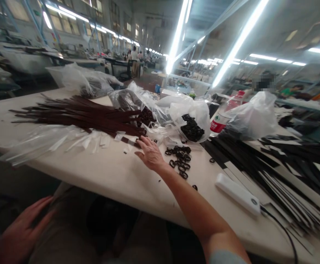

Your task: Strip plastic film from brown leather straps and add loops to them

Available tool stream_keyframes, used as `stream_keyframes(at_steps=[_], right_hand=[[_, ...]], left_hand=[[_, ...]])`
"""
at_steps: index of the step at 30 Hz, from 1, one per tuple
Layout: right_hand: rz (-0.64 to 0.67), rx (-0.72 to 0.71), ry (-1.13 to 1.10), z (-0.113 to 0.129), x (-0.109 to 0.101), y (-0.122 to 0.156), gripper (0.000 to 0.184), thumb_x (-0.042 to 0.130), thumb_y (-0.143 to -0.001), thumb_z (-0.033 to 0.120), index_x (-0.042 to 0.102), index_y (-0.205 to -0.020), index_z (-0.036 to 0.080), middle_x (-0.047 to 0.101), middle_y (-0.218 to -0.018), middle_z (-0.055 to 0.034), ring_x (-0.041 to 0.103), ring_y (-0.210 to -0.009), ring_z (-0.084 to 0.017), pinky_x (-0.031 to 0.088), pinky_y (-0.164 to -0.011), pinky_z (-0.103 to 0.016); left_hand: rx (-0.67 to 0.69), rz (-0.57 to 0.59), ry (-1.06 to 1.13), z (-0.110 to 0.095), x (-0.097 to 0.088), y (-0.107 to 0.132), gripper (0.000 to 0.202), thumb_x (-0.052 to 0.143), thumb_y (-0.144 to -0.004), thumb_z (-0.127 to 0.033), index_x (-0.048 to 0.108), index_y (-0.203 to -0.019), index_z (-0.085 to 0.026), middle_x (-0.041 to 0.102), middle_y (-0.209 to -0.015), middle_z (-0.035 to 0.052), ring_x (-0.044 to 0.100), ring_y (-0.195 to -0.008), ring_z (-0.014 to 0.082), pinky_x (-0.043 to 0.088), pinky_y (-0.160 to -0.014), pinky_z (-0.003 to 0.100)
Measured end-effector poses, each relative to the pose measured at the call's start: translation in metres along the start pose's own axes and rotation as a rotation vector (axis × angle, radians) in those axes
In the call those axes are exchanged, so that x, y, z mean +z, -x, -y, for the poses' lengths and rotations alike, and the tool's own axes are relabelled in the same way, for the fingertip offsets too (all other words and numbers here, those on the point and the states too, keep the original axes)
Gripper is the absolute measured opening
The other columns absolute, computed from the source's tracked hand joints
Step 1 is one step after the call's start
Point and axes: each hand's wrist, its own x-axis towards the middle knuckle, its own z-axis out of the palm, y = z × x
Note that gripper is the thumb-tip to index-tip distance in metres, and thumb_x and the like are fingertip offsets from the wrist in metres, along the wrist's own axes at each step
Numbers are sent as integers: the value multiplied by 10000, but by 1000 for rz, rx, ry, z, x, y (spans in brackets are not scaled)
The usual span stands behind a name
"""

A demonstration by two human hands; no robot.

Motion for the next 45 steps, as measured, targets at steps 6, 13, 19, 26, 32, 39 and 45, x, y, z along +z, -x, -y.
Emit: stream_keyframes(at_steps=[6,13,19,26,32,39,45], right_hand=[[-192,68,29,-32,-13,53,579,416,-978,541,486,-1419,172,433,-1510,-167,390,-1403,-302,336,-1140,-519],[-395,200,-21,-46,-17,90,637,321,-976,627,526,-1379,178,493,-1461,-159,456,-1352,-287,365,-1128,-500],[-425,204,-65,-51,-15,91,576,338,-991,583,584,-1305,168,541,-1405,-173,502,-1307,-282,393,-1104,-490],[-564,185,-111,-49,-30,89,447,392,-1001,476,583,-1300,205,544,-1399,-145,492,-1307,-283,382,-1107,-500],[-628,171,-97,-49,-33,90,409,408,-1004,407,562,-1321,199,519,-1419,-150,474,-1325,-278,379,-1113,-487],[-631,107,-33,-48,-34,91,395,429,-1001,360,527,-1352,208,499,-1441,-147,457,-1340,-284,377,-1110,-499],[-603,102,27,-47,-35,90,401,422,-1004,379,516,-1363,227,508,-1435,-144,471,-1328,-284,392,-1095,-502]], left_hand=[[247,111,-13,-64,8,-26,540,461,-959,-420,382,-1484,-321,514,-1467,67,519,-1310,291,420,-1103,462],[486,548,-104,-181,85,-109,785,490,-878,-646,451,-1443,-102,422,-1526,194,365,-1423,334,270,-1170,502],[601,669,-37,-232,119,-112,768,538,-846,-661,497,-1409,-140,497,-1476,179,411,-1389,330,252,-1153,508],[613,500,105,-220,122,-164,285,596,-897,-428,737,-1020,-214,755,-1039,91,675,-979,242,430,-937,380],[421,506,40,-259,144,-223,411,554,-897,-500,725,-674,-200,684,-645,20,593,-601,157,379,-592,267],[300,365,-41,-296,194,-290,467,556,-891,-505,709,-1166,-160,689,-1177,131,629,-1068,249,421,-944,299],[237,438,-89,-317,231,-317,344,653,-820,-475,778,-978,-195,753,-998,126,667,-958,267,454,-844,330]])
